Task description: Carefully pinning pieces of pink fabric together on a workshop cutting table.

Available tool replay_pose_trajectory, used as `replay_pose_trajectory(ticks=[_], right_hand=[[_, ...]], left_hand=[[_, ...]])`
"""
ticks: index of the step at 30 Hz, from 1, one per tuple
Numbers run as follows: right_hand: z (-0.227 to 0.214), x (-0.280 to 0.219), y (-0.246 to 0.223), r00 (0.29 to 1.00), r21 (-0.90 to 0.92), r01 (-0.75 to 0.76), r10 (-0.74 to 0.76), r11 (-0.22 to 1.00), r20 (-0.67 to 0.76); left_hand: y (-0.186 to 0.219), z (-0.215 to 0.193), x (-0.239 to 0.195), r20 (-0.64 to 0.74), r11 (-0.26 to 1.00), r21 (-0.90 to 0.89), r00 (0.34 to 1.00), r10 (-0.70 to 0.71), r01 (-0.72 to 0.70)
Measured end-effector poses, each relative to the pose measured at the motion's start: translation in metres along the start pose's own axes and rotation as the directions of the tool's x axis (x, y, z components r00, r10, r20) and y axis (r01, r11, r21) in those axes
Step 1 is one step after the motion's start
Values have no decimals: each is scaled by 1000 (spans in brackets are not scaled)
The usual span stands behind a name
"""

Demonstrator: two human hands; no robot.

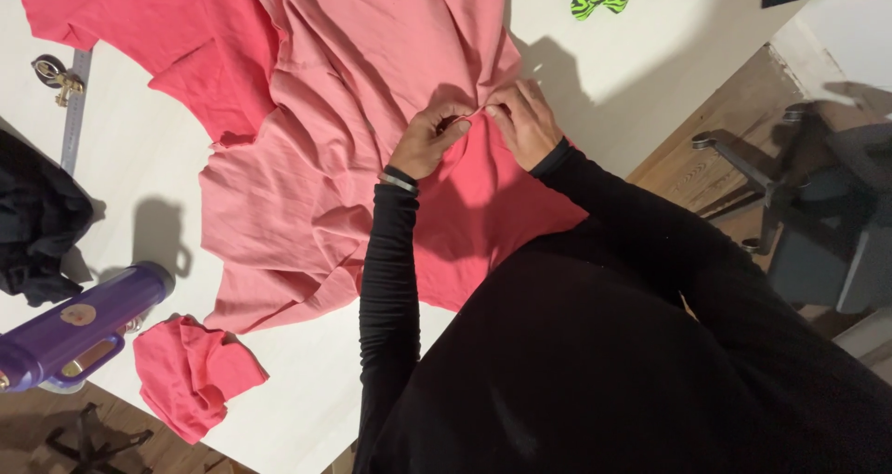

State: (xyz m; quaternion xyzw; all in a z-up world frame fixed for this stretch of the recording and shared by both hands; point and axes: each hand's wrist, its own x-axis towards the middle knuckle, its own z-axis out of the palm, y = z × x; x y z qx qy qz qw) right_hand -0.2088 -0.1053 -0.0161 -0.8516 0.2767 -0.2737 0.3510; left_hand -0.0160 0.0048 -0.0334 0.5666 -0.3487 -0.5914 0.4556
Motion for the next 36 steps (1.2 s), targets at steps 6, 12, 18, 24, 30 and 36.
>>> replay_pose_trajectory(ticks=[6, 12, 18, 24, 30, 36], right_hand=[[-4, -1, -6, 1000, 120, 23, -25, 992, 15], [-5, -12, 29, 991, 193, 105, -118, 976, 56], [-12, 4, 51, 966, -23, -12, 18, 1000, 256], [36, 1, 66, 844, 358, -374, 154, 856, 514], [30, -17, 85, 664, 446, -666, 203, 598, 719], [7, 34, 66, 622, 608, -783, 182, 135, 761]], left_hand=[[-3, -2, 2, -21, 981, 109, 986, 165, -162], [-18, -11, -9, -70, 999, 27, 997, 37, -35], [-8, -17, -19, -113, 988, -98, 988, 106, -118], [-6, -16, -31, -118, 994, -60, 989, 89, -96], [-11, -17, -48, -204, 987, -43, 968, 144, -155], [13, -44, -40, -337, 972, -27, 917, 213, -235]])
